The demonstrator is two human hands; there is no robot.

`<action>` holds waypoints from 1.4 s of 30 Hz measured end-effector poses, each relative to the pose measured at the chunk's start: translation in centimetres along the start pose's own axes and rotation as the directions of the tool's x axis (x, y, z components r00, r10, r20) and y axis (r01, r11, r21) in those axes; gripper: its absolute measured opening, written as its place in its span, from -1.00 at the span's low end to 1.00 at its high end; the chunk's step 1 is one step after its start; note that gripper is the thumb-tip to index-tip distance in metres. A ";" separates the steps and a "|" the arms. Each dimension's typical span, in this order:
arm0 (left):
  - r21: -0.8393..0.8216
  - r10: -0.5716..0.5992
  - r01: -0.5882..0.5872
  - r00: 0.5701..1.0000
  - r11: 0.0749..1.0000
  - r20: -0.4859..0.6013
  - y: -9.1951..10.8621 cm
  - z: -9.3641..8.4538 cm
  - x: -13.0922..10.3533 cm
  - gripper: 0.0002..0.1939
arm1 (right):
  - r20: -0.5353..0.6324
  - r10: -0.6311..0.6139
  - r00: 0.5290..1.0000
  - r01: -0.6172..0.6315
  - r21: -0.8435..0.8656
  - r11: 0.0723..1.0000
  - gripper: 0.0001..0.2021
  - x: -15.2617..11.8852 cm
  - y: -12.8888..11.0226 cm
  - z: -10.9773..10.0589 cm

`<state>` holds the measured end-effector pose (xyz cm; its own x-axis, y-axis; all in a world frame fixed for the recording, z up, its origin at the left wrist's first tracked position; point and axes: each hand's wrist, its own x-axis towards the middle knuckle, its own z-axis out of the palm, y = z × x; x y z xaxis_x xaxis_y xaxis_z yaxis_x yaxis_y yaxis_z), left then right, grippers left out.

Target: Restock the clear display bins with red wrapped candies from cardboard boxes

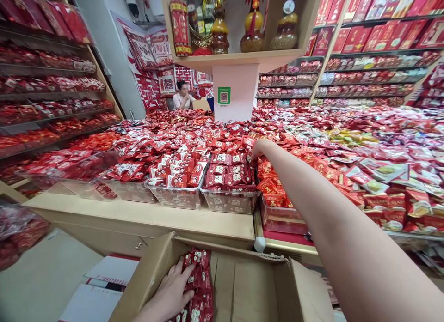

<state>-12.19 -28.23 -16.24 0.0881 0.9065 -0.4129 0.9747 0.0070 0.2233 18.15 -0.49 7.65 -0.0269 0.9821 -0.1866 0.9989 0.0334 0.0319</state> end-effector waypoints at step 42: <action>-0.892 0.165 -0.251 0.965 0.376 -0.202 5.2 2.9 -2.8 -0.58 | 0.019 -0.167 0.986 -0.050 0.981 -0.186 -0.53 -26.8 -11.9 32.3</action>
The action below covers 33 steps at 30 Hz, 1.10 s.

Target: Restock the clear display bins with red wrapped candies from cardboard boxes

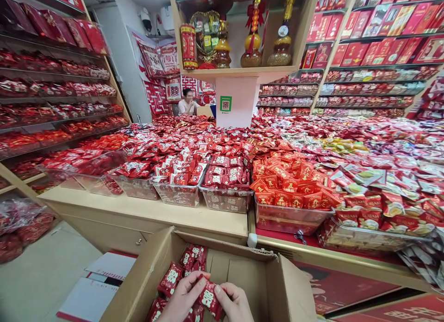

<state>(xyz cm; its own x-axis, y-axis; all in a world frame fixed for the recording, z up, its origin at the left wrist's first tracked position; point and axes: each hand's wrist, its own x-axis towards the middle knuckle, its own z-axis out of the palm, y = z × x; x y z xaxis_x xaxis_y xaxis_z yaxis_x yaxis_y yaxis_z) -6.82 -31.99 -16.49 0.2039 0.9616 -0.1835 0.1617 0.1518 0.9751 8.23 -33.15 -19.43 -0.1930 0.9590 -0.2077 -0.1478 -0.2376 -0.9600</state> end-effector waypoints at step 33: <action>-0.608 -0.070 0.029 0.997 0.793 -0.045 7.8 1.5 0.6 -0.31 | -0.129 -0.395 0.910 0.383 -0.104 0.918 -0.61 -1.7 -6.1 -0.2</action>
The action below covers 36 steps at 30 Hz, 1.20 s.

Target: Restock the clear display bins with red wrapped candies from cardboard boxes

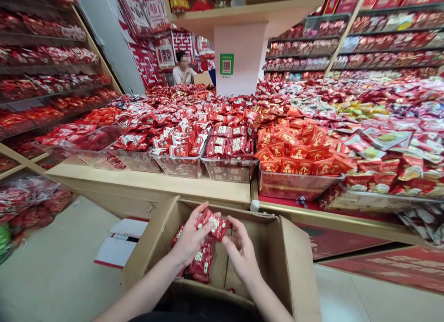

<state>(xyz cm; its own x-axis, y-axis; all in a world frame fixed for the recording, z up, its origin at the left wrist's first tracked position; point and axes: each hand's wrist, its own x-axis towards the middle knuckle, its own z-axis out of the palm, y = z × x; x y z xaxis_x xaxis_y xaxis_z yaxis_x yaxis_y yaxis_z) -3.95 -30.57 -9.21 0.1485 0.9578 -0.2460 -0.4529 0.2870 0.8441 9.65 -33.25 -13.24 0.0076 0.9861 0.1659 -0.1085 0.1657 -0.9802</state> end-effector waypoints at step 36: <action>0.549 -0.100 -0.047 0.967 0.834 0.234 -1.0 -2.7 -1.9 -0.54 | 0.321 0.202 0.925 -0.091 -0.328 0.940 -0.80 1.2 -2.1 -1.2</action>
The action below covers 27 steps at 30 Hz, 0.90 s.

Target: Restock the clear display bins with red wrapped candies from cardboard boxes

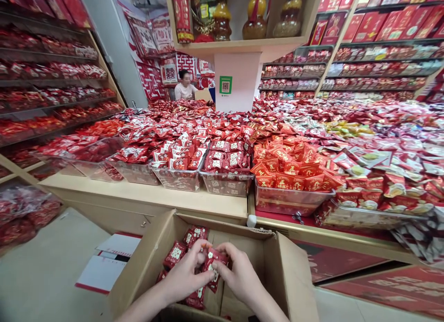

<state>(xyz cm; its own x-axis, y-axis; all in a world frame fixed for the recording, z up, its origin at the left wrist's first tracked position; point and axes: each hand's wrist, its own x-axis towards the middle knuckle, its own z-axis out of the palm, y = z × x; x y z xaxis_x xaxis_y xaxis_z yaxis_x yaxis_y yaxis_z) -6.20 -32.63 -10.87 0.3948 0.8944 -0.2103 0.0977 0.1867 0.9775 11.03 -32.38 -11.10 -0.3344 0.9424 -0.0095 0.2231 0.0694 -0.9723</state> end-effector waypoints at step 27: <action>-0.109 0.180 -0.189 0.979 0.976 -0.091 5.1 -0.6 2.3 -0.48 | -0.039 -0.052 0.998 0.047 -0.122 0.991 -0.83 2.8 -3.9 -3.1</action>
<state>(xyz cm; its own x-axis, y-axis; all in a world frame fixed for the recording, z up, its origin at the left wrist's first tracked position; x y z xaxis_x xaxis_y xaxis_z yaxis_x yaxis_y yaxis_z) -5.38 -29.39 -6.38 0.3209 0.9467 -0.0289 -0.0793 0.0572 0.9952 12.03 -28.98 -6.59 -0.3098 0.9494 0.0506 0.3169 0.1533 -0.9360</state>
